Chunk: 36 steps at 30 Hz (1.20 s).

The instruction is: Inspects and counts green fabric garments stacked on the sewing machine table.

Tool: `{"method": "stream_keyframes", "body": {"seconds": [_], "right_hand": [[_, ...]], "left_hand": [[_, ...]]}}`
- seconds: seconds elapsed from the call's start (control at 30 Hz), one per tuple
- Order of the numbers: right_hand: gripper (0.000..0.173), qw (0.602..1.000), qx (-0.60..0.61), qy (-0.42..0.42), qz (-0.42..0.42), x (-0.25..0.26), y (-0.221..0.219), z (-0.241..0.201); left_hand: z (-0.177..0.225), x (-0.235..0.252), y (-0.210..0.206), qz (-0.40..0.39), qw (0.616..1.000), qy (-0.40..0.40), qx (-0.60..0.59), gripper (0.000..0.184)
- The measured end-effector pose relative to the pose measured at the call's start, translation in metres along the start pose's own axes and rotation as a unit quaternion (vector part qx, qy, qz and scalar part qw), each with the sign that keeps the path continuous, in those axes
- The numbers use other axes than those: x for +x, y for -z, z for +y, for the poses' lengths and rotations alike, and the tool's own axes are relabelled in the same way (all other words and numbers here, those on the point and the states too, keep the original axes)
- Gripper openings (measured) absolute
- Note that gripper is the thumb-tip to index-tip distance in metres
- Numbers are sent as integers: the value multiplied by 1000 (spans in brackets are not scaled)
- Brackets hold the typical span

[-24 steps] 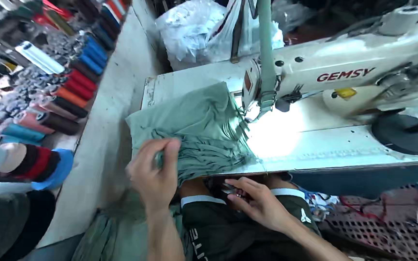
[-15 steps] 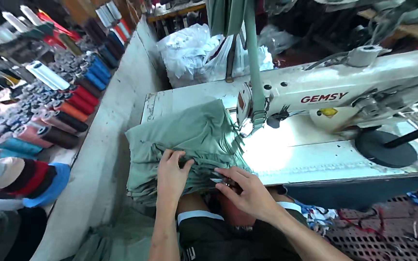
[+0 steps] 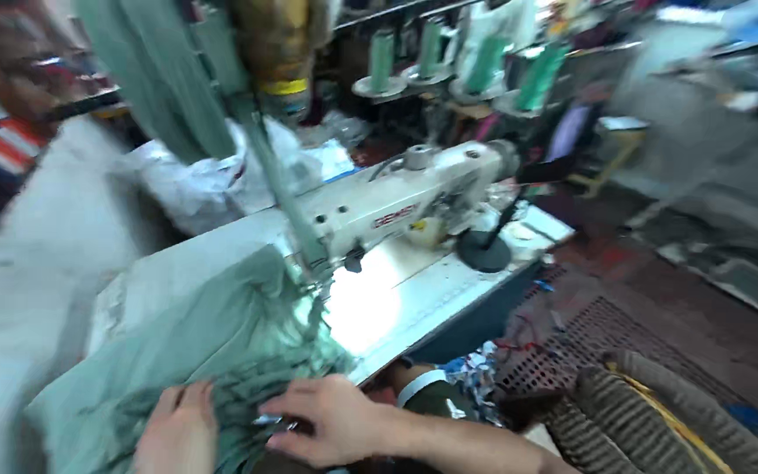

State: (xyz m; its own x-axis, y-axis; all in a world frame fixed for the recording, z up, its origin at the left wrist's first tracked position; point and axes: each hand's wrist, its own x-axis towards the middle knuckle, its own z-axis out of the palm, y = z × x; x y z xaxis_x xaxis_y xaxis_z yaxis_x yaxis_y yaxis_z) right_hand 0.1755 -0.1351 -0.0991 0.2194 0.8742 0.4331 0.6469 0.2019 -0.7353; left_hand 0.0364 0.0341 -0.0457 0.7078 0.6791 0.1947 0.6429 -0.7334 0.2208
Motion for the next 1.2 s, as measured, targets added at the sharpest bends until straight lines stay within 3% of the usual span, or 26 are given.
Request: {"method": "stream_keyframes", "body": {"seconds": [0.17,0.27,0.37,0.47,0.57,0.67,0.8,1.2], "right_hand": [[33,1000,7,26,-4,-7,0,0],[34,1000,8,26,-13,-10,2,3],[35,1000,2,14,-17,-11,4,5],[36,1000,2,4,1,-8,7,3],[37,999,-17,-32,20,3,8,-6],[36,998,-58,-12,38,20,-2,-15],[33,981,-178,44,64,44,-20,-21],[31,960,-257,105,23,73,-43,-31]], "left_hand": [[6,18,-1,-96,994,37,47,29],[1,23,-3,-107,992,29,57,28],[-7,18,-8,-64,997,1,41,30],[-6,-3,-2,31,999,-18,-9,32],[8,-27,5,124,991,-10,-54,31],[10,-41,1,187,976,36,-105,30],[1,-49,-12,214,947,120,-207,25],[6,-53,-20,286,944,86,-141,16]]}}
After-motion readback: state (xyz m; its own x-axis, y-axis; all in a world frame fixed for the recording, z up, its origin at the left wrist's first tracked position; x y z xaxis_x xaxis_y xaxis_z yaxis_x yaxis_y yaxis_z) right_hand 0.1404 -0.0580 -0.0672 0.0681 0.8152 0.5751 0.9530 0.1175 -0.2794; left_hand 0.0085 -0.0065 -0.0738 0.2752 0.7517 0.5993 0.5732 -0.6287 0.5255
